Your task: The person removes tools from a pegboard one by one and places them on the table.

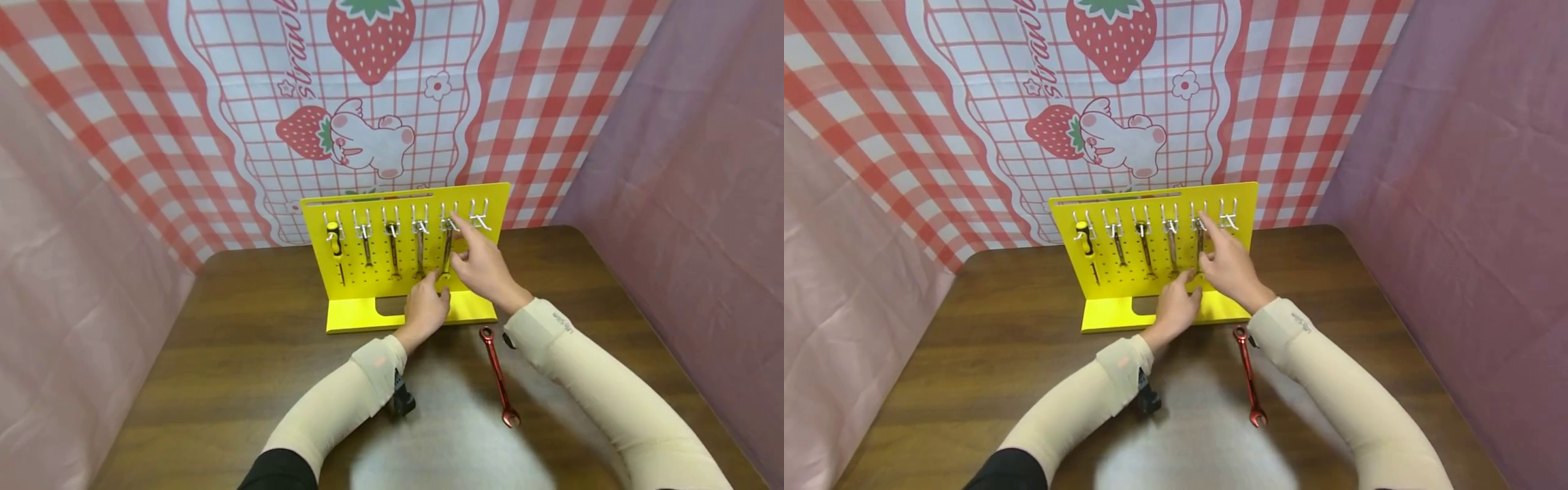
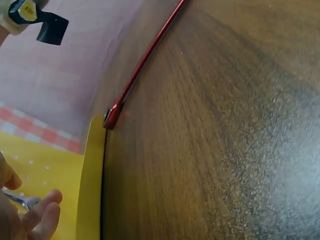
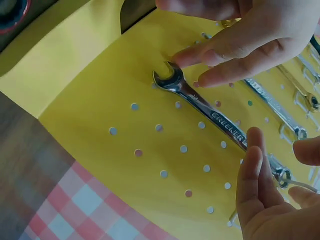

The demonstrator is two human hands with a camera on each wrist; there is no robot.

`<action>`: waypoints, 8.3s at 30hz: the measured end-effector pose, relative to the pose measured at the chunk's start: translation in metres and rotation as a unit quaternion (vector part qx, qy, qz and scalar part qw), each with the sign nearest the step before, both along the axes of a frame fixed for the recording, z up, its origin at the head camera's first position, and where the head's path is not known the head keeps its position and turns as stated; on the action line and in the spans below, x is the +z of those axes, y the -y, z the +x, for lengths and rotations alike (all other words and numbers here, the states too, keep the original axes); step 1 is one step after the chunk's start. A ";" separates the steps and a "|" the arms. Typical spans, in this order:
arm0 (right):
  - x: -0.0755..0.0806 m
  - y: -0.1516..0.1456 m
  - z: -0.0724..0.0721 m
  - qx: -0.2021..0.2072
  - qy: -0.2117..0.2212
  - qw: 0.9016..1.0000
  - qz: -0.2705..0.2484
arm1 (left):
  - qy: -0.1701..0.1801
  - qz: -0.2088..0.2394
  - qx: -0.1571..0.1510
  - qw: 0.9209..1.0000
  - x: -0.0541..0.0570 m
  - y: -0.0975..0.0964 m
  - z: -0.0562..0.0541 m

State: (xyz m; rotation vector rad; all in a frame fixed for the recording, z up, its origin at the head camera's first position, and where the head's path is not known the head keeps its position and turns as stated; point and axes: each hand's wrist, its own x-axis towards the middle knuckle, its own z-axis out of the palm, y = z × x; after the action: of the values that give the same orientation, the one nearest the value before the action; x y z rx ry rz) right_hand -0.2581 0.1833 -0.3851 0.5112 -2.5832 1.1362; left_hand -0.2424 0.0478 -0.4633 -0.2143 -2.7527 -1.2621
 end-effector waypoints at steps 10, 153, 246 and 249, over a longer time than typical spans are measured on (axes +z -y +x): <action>0.005 0.000 -0.010 -0.004 -0.031 0.999 -0.010 | -0.018 0.007 -0.014 1.000 -0.004 -0.005 -0.010; -0.092 -0.041 0.063 0.048 0.213 0.967 0.128 | 0.080 -0.187 -0.231 0.952 -0.027 0.001 0.134; -0.007 0.043 -0.016 0.045 0.055 0.985 -0.160 | -0.030 0.009 0.027 0.999 -0.004 0.050 -0.014; -0.007 0.043 -0.015 0.044 0.054 0.984 -0.162 | -0.027 0.013 0.021 0.999 -0.004 0.050 -0.013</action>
State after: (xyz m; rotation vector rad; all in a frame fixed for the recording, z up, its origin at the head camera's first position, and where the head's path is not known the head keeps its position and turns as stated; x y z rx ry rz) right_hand -0.2735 0.1405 -0.3924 0.5023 -2.4113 1.6173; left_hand -0.2558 -0.0022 -0.4672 -0.1847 -2.6787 -1.2621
